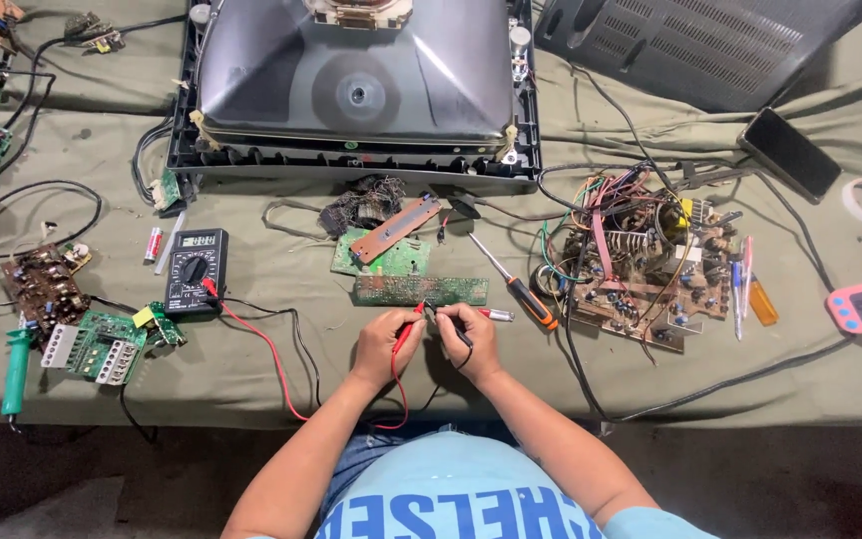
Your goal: The person uses a multimeter to test a green circuit board. They hold the red and black probes and touch them to various points on the board to check for continuity or voltage. The workspace is cluttered with other electronic components and tools.
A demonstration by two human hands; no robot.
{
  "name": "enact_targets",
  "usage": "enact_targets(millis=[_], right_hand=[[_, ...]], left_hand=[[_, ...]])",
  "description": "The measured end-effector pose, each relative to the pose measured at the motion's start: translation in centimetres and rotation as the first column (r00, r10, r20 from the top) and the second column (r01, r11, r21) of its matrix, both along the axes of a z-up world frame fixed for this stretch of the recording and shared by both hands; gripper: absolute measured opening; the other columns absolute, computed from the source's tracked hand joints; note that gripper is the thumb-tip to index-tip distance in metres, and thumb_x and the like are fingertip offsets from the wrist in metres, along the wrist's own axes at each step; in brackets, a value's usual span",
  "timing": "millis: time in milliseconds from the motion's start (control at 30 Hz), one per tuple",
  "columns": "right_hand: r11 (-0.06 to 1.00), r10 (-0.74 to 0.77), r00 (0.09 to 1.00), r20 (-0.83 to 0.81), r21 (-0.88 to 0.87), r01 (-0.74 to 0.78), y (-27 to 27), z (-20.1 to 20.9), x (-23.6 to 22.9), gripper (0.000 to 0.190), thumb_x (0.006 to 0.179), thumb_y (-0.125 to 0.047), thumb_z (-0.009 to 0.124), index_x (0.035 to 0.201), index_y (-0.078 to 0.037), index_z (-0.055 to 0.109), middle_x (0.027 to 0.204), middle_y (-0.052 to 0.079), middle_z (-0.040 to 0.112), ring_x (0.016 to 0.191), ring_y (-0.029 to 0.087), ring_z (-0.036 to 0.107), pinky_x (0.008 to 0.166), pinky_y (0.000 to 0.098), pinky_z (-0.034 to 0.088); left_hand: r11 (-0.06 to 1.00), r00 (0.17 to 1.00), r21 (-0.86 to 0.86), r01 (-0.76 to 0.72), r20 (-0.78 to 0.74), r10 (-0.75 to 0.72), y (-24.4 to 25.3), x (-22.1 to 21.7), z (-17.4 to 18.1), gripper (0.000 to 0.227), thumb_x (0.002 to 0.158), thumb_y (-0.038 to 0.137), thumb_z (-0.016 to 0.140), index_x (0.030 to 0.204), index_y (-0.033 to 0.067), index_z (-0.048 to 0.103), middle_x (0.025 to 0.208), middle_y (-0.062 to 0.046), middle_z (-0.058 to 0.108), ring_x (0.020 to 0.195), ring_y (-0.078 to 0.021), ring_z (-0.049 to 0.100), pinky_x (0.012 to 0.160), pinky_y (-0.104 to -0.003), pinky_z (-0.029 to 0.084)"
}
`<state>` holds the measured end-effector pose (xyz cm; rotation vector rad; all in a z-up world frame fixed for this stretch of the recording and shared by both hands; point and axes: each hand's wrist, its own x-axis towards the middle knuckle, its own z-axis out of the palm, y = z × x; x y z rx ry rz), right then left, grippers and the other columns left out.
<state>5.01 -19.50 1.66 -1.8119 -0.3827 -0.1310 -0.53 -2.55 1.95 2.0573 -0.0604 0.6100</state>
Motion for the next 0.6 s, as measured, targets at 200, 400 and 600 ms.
enact_targets(millis=[200,400,600], right_hand=[[1.0,0.003,1.0,0.001,0.01,-0.003,-0.08,0.03,0.05,0.008,0.089,-0.013,0.073,0.089,-0.01,0.081,0.072,0.012,0.075,0.069,0.025,0.072,0.067,0.0326,0.055],[1.0,0.01,1.0,0.008,-0.003,-0.01,-0.08,0.1,0.22,0.009,0.09,-0.015,0.072,0.09,-0.011,0.08,0.074,0.012,0.076,0.071,0.025,0.073,0.068,0.0337,0.056],[1.0,0.013,1.0,-0.017,0.015,-0.012,-0.06,0.37,0.1,0.011,0.092,-0.014,0.07,0.09,-0.011,0.08,0.074,0.01,0.076,0.071,0.022,0.072,0.07,0.0326,0.056]], left_hand=[[0.999,1.0,0.034,0.023,-0.012,-0.023,-0.03,0.07,0.09,0.006,0.093,0.022,0.074,0.095,0.0174,0.078,0.083,-0.006,0.075,0.083,-0.0302,0.075,0.074,-0.038,0.06],[0.998,1.0,0.055,0.023,0.004,-0.023,0.07,0.19,-0.18,0.006,0.093,0.022,0.073,0.095,0.0172,0.077,0.083,-0.006,0.075,0.083,-0.03,0.075,0.074,-0.038,0.06],[0.998,0.999,0.046,0.033,-0.009,-0.033,0.14,0.12,-0.06,0.005,0.093,0.021,0.073,0.095,0.0175,0.077,0.083,-0.005,0.075,0.083,-0.0298,0.075,0.074,-0.038,0.06]])
